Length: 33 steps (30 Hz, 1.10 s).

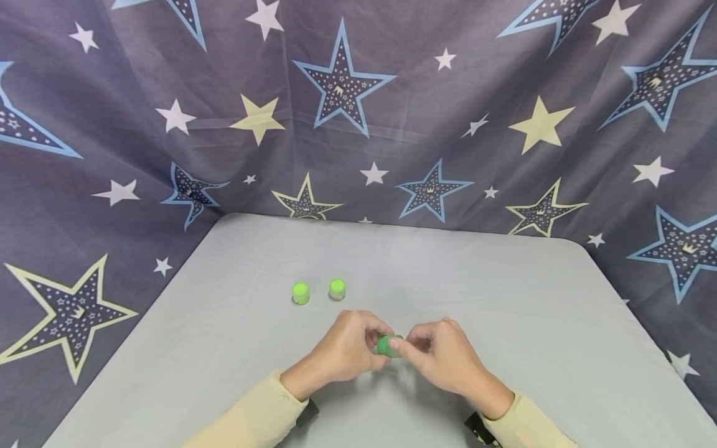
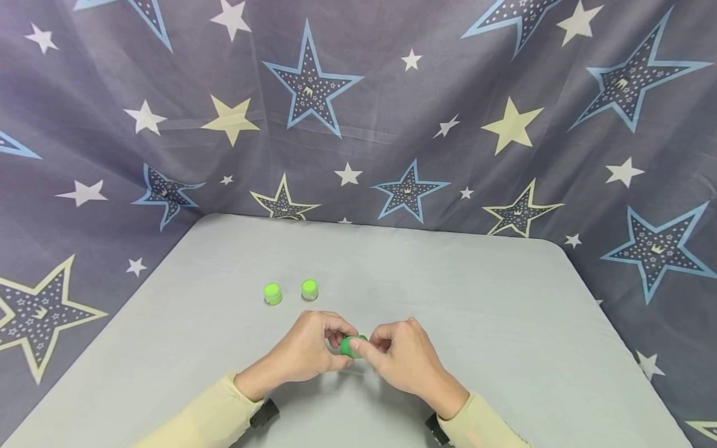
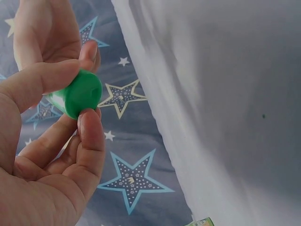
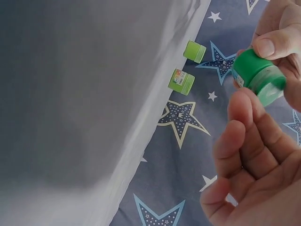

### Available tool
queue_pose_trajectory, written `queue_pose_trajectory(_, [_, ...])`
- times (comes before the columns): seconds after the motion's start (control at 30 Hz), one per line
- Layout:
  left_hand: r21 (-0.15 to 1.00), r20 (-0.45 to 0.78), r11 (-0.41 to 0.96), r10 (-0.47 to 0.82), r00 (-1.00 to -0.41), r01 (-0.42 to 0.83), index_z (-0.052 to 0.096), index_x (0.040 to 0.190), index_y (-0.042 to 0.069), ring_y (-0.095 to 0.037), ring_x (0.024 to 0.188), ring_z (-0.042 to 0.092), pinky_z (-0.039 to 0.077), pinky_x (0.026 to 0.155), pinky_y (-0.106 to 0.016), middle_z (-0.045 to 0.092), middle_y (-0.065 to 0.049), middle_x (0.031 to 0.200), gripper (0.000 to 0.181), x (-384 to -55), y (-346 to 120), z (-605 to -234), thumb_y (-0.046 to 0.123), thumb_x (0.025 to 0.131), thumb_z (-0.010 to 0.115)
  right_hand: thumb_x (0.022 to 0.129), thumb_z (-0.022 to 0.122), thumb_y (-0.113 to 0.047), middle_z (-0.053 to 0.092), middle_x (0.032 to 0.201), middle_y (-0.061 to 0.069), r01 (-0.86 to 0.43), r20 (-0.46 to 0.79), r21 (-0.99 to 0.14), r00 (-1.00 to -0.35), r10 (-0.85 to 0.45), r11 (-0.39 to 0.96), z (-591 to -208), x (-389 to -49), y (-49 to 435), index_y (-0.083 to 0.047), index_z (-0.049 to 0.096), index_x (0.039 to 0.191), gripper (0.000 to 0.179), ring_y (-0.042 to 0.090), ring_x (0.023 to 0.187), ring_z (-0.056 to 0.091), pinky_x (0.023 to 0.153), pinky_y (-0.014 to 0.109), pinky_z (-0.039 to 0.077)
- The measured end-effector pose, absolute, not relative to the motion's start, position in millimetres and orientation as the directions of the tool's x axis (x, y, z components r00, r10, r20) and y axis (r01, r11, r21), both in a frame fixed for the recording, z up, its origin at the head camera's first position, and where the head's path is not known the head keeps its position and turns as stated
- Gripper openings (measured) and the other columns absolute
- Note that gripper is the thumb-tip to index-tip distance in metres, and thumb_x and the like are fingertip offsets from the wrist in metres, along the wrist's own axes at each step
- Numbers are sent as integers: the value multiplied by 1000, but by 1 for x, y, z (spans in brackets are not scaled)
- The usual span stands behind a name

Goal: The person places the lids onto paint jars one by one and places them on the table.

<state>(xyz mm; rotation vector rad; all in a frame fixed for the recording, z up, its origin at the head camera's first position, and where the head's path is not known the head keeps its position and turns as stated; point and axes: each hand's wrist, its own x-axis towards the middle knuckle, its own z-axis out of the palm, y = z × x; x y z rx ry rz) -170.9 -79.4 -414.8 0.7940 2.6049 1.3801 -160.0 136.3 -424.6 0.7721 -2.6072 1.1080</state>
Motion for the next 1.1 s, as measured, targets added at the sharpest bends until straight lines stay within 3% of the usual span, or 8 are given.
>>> queue_pose_trajectory(0.13, [786,158,467,482,-862,405,80,95,11,-8,74,62,55,66,-23,68,11,84,28,-171,-79,-415,1,70,89,94,73,-43,54,53,-24,-513,344,-624,-858,-382,589,-424,-160,136,-26,76,68,31,-5,45,35,42,20,36])
queue_pose_trajectory(0.23, [782,159,471,481,-862,407,80,97,10,-8,74,62,55,66,-23,67,11,83,30,-171,-79,-414,2,70,89,94,74,-42,54,54,-24,-520,364,-618,-854,-372,590,-423,-160,137,-27,74,69,29,-3,47,39,45,21,38])
queue_pose_trajectory(0.4, [786,169,461,481,-860,412,79,92,13,-10,74,63,55,67,-23,67,11,82,27,-171,-80,-414,0,70,88,86,84,-33,65,77,-21,-585,440,-588,-811,-385,558,-423,-161,140,-25,75,89,12,4,63,55,60,29,46])
queue_pose_trajectory(0.6, [785,177,457,481,-858,418,79,91,14,-12,74,64,55,67,-23,67,11,81,26,-171,-80,-414,0,70,88,72,92,-18,67,96,-17,-650,458,-554,-760,-462,520,-421,-161,143,-23,71,114,47,6,79,58,75,35,42])
queue_pose_trajectory(0.77, [781,180,462,480,-859,421,80,93,13,-10,74,63,55,68,-23,68,11,82,27,-171,-81,-414,1,70,89,69,93,-13,66,98,-20,-661,447,-544,-750,-488,517,-421,-160,142,-25,69,115,53,5,80,57,75,32,40])
queue_pose_trajectory(1.1, [787,165,464,477,-864,406,80,95,13,-12,76,64,55,68,-23,69,11,85,29,-171,-80,-413,1,70,89,68,93,-5,69,98,-21,-664,456,-562,-746,-485,493,-422,-161,141,-28,71,104,48,8,76,57,74,33,40])
